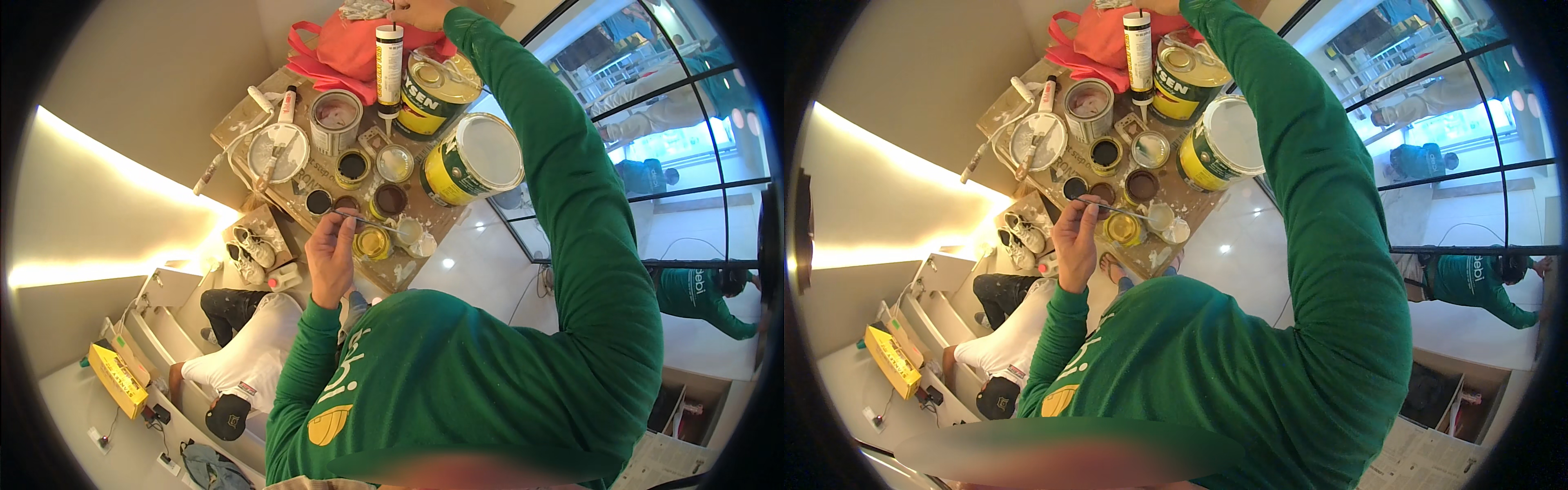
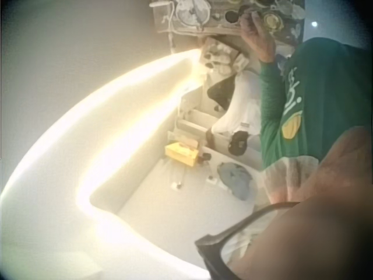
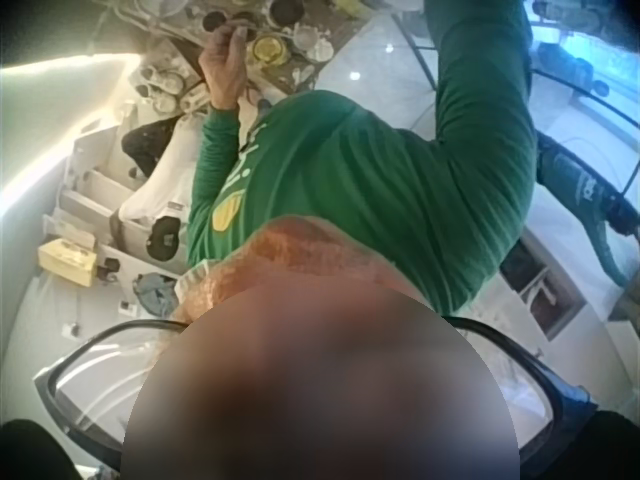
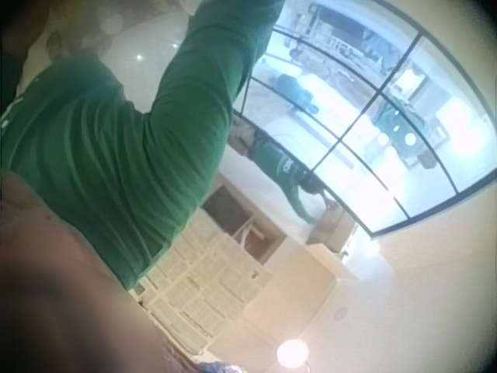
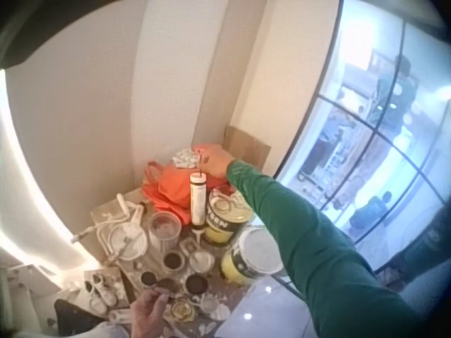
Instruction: The person mixes paint in a small container using a metal rod, then pours the mixture into a larger paint can. The person also uses a paintbrush to stir the contents of the small container.
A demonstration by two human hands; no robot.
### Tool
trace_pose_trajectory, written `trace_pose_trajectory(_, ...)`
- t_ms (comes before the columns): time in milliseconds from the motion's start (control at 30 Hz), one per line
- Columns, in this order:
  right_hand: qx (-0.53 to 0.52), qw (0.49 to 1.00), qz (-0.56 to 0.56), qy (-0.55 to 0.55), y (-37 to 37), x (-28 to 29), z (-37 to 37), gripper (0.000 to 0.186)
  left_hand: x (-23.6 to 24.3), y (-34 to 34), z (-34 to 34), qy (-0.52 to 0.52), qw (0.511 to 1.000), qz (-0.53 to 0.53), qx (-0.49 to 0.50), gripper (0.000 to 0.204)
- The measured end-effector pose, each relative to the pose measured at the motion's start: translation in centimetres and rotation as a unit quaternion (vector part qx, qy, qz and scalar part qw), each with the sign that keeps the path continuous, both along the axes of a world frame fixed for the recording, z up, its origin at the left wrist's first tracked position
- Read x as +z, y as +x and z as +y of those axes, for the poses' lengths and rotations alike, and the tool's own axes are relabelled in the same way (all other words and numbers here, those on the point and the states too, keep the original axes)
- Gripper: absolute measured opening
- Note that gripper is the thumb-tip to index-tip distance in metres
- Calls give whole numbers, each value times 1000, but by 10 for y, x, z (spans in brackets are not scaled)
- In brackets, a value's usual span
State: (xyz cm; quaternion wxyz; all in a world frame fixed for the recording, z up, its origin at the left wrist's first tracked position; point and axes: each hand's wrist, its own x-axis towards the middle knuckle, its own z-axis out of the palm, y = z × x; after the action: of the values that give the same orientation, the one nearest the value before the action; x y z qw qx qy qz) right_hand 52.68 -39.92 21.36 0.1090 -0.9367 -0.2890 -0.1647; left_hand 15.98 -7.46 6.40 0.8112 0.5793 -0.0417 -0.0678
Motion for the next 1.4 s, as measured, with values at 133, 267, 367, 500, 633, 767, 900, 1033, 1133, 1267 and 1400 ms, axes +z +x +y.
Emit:
trace_pose_trajectory(133, -6, 1000, -3, -5, 5, -4, -4, 54, 0, -4, -6, -8, 1000, 5, 1, 16)
trace_pose_trajectory(267, -24, 999, 19, 10, -2, -5, 1, 54, 2, -7, -8, -1, 1000, 5, 3, 16)
trace_pose_trajectory(367, -35, 995, 38, 89, -10, 0, 7, 47, 2, -9, -10, -3, 1000, 5, 10, 16)
trace_pose_trajectory(500, -63, 996, 51, -40, -15, 25, 15, 40, 1, -11, -12, -5, 1000, 6, 14, 16)
trace_pose_trajectory(633, -162, 982, 31, 97, -24, 63, 4, 41, -2, -11, -11, -8, 1000, 0, 18, 17)
trace_pose_trajectory(767, -144, 981, 3, 126, -22, 101, -12, 40, -5, -10, -12, 0, 1000, -11, 26, 19)
trace_pose_trajectory(900, -166, 980, 11, 110, -20, 116, -18, 39, -4, -10, -14, -3, 1000, -11, 25, 19)
trace_pose_trajectory(1033, -127, 982, 14, 143, -17, 99, -17, 40, -2, -9, -16, -4, 1000, -6, 23, 19)
trace_pose_trajectory(1133, -128, 983, 48, 125, -9, 63, -11, 40, 0, -8, -17, -4, 1000, -3, 20, 19)
trace_pose_trajectory(1267, -80, 996, 8, -23, 4, 4, 0, 36, 1, -7, -18, -12, 1000, 1, 16, 19)
trace_pose_trajectory(1400, -41, 996, -25, 75, 5, -16, 2, 28, 0, -6, -17, -28, 999, 2, 24, 19)
